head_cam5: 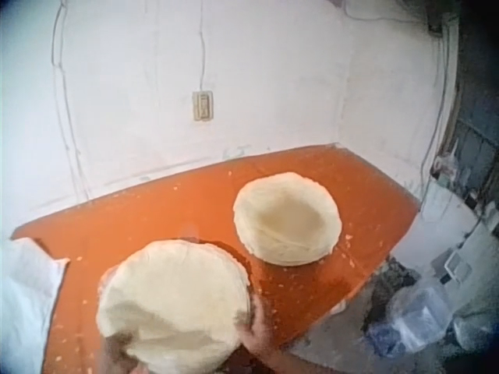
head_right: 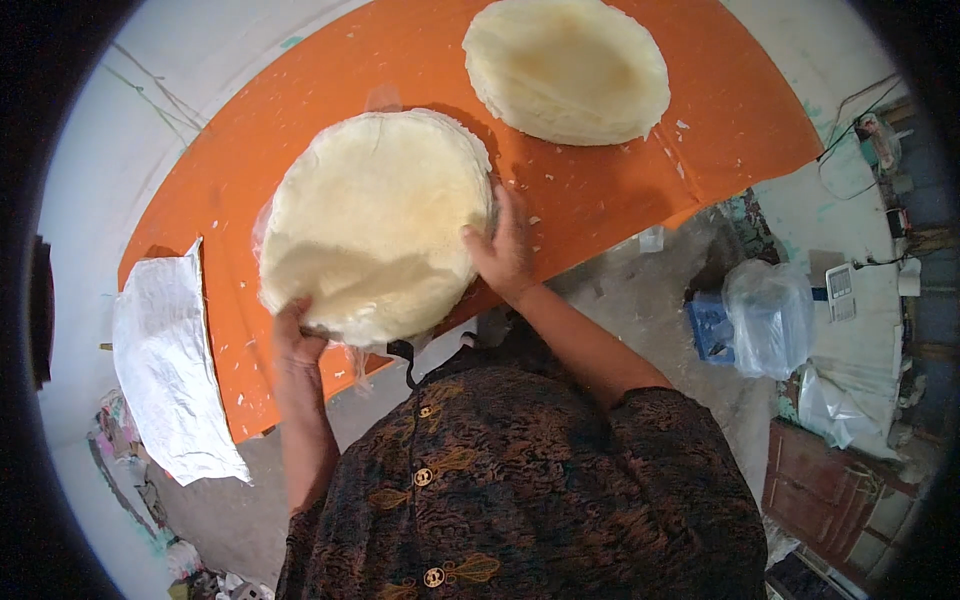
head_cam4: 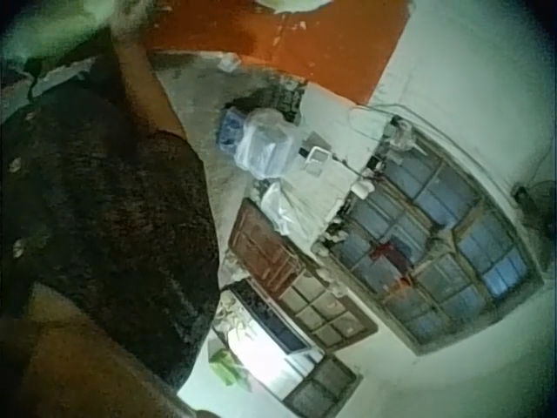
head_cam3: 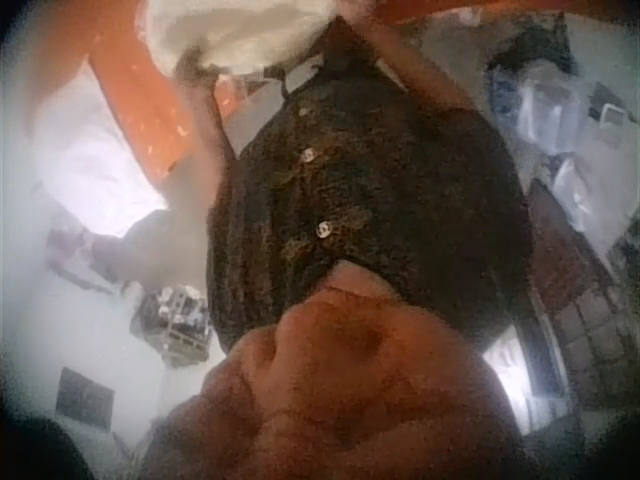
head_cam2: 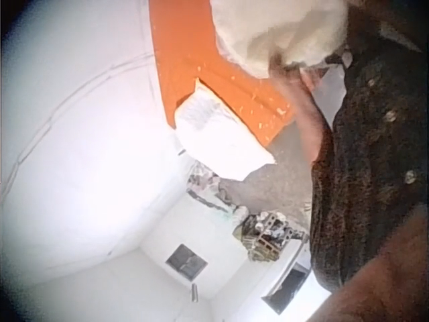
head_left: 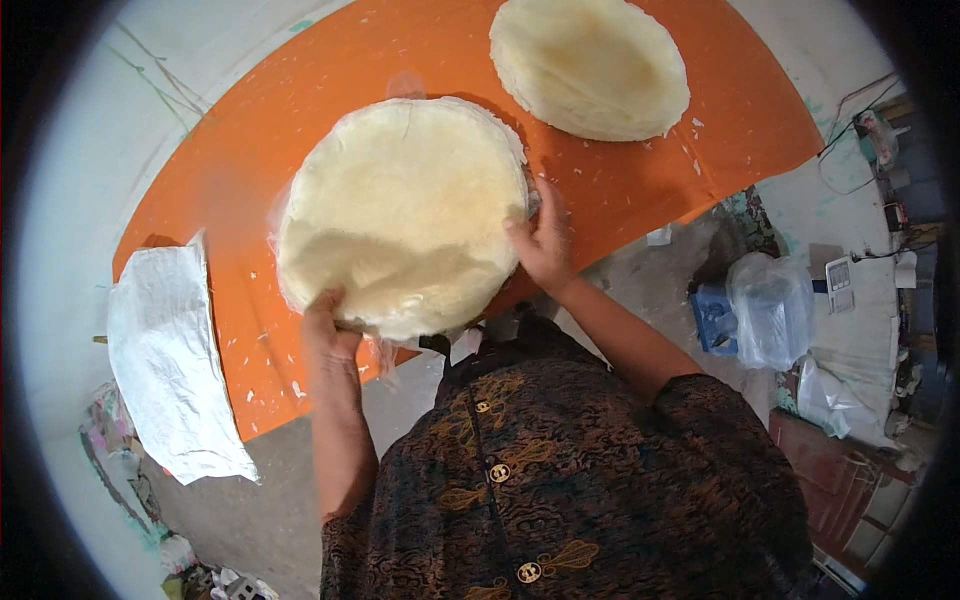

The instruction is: The person separates thin sheets of dough from a large stack on a table, placing them into a second stack.

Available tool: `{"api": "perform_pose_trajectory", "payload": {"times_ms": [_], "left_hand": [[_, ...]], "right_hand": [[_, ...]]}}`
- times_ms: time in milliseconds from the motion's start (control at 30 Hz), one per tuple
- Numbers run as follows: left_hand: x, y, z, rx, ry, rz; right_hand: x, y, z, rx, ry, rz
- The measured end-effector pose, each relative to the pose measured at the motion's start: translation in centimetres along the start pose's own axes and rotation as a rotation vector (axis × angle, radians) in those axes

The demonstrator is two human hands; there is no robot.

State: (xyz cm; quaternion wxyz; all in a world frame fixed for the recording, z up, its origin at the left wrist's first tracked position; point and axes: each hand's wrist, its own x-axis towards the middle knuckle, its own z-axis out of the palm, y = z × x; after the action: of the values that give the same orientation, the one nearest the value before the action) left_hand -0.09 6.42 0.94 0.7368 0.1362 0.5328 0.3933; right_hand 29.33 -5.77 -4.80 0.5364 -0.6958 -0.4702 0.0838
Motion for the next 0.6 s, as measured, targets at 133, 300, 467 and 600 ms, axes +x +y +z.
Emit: {"api": "perform_pose_trajectory", "payload": {"times_ms": [133,300,467,600], "left_hand": [[-2.9,4.9,7.4,0.031,-0.192,0.139],[-4.9,5.6,5.6,0.505,-0.634,0.572],[1.1,-1.2,-7.1,-0.052,-0.157,-0.106],[2.4,-2.6,-9.6,-0.104,-0.329,-0.068]], "right_hand": [[-2.0,1.1,-4.1,0.485,-0.298,0.525],[0.4,-4.7,-4.6,1.557,-0.451,1.059],[1.7,-2.9,0.8,1.287,-0.418,0.953],[1.1,-3.8,2.2,1.067,-0.28,1.036]]}}
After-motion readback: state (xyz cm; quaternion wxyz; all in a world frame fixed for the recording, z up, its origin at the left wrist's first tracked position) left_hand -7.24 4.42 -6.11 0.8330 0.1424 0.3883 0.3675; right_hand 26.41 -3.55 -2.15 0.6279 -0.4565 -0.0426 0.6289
